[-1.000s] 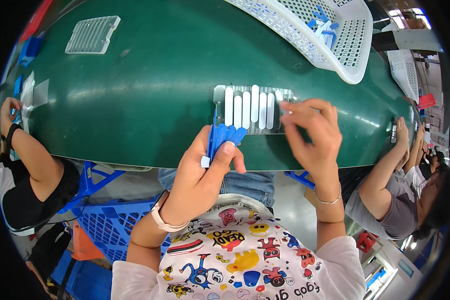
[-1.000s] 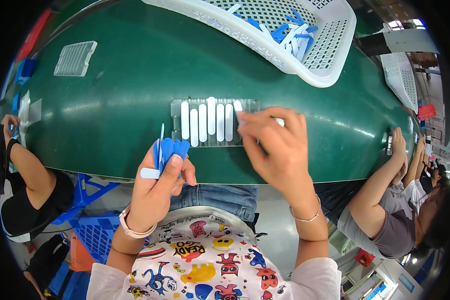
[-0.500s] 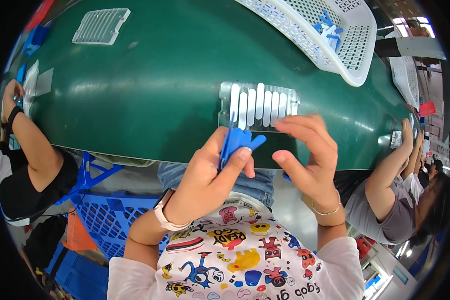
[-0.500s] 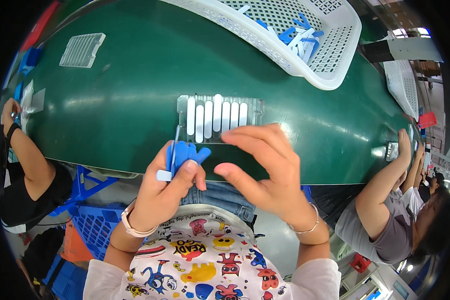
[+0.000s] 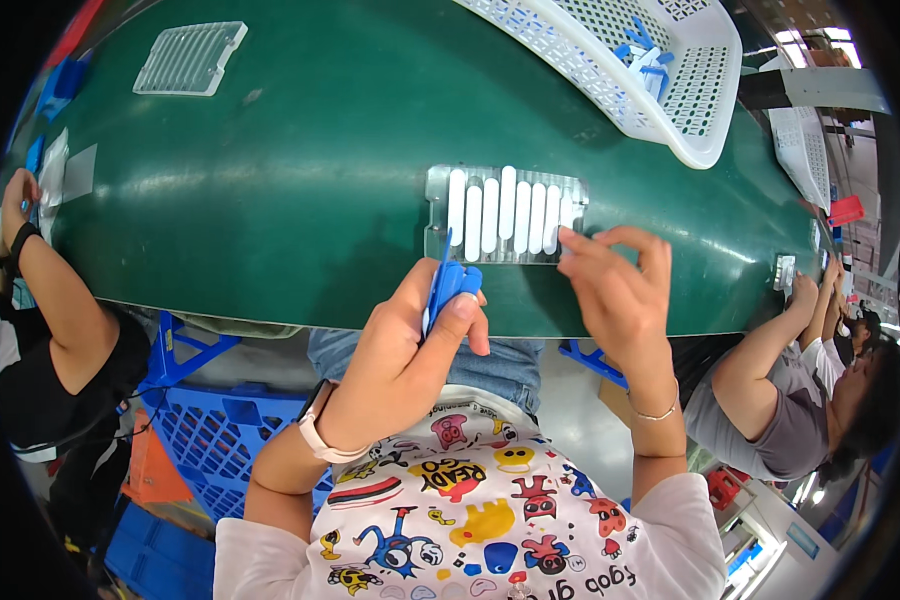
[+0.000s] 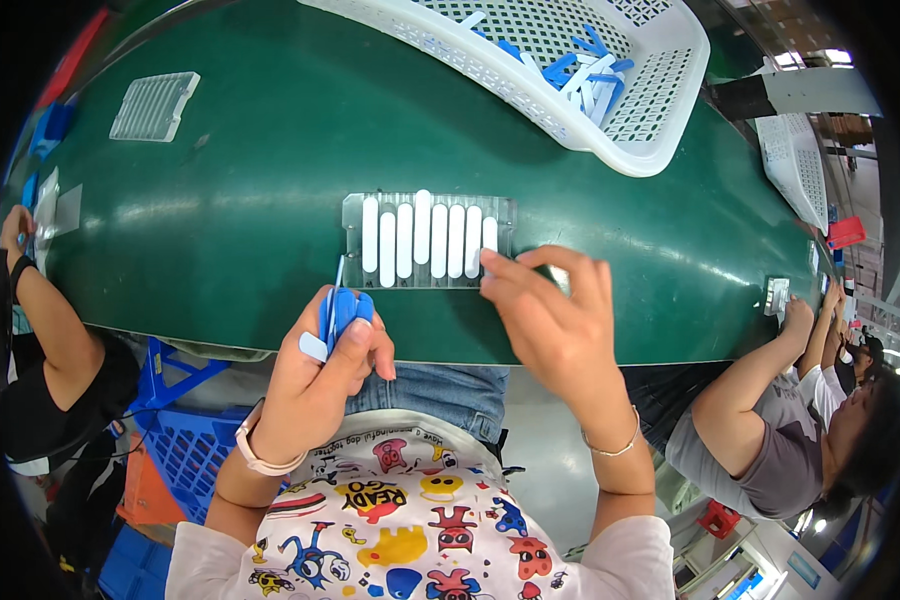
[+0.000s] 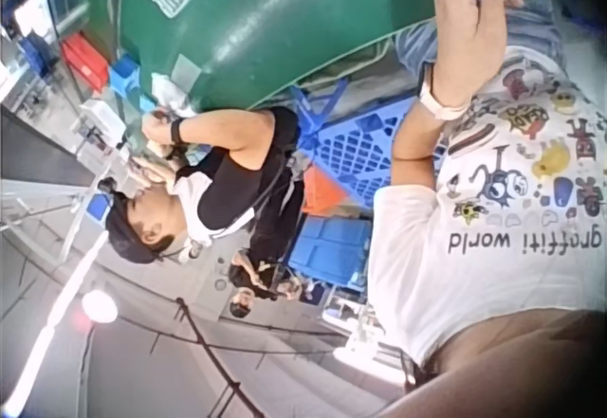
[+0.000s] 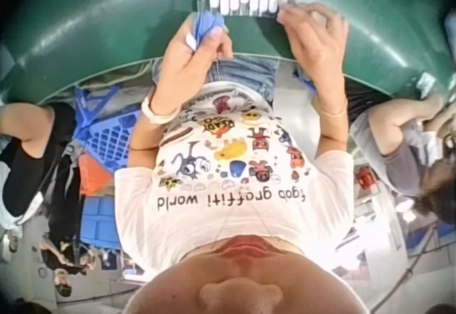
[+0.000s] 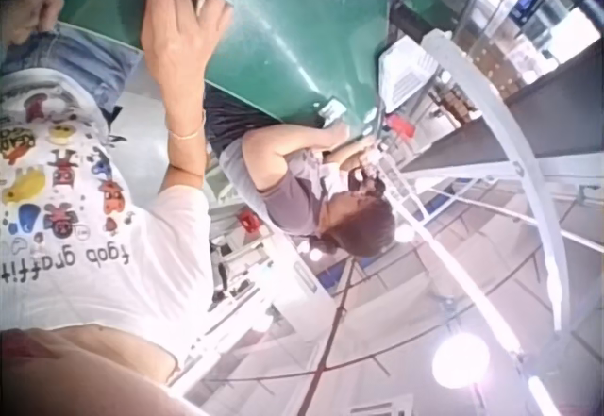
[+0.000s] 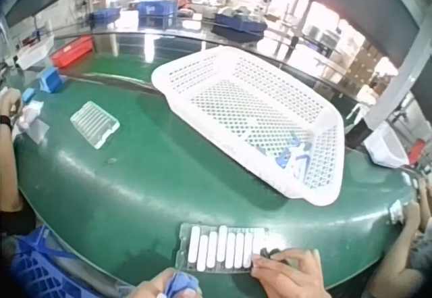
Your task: The person places plastic strips one by one into the slots of clear plastic trays by hand and retrieves more strips from a basket on the assembly line.
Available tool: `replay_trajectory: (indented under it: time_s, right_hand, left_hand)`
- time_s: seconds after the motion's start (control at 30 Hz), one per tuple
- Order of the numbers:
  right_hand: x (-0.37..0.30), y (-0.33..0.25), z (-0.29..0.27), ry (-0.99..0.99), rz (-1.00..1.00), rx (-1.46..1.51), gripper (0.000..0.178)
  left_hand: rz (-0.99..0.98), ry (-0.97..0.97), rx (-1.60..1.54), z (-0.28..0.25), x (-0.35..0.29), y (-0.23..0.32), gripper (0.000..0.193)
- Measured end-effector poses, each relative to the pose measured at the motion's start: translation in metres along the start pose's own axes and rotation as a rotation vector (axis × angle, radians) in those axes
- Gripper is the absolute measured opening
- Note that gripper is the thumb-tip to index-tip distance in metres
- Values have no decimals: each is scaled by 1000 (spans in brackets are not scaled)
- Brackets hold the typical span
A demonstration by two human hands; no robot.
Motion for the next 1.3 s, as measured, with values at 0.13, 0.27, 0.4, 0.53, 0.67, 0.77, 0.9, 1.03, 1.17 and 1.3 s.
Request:
replay_trajectory:
  time_s: [0.13, 0.27, 0.4, 0.53, 0.67, 0.77, 0.9, 1.03, 1.17, 1.3]
  right_hand:
    - [-2, 0, 2, -27, 71, -24, 22]
    - [9, 3, 0, -24, 99, -9, 28]
    - [33, -8, 7, -77, 68, -7, 33]
    - [15, -2, 13, -162, -42, -190, 36]
    - [12, -3, 13, -208, -89, -275, 38]
    - [25, -9, 5, -219, -39, -182, 39]
    - [51, -26, 15, -203, -22, -77, 43]
    - [55, -34, 20, -225, -27, -42, 41]
    - [53, -36, 21, -250, -21, -67, 44]
    - [90, -55, 24, -259, 15, -121, 45]
  left_hand:
    - [-2, -25, 65, 6, -3, -1, 22]
    - [28, -55, 117, 12, -6, -8, 17]
    - [23, -149, 138, 36, -9, -16, 14]
    - [124, -228, 107, 60, -1, -18, 18]
    - [178, -180, 56, 54, 5, -15, 22]
    - [163, -204, 88, 58, -3, -18, 23]
    - [128, -248, 190, 45, -16, -16, 21]
    - [134, -276, 208, 35, -25, -4, 18]
    - [33, -267, 151, 24, -20, 9, 19]
    - [130, -148, 129, -8, -33, 28, 18]
Point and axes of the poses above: each hand's wrist, its own x-axis towards the middle knuckle, its own z-axis out of the palm, y = z × x, the point moved 8 cm from there along x, towards the middle knuckle, and after that the axes turned 7 degrees about -z, right-handed, at the moved point
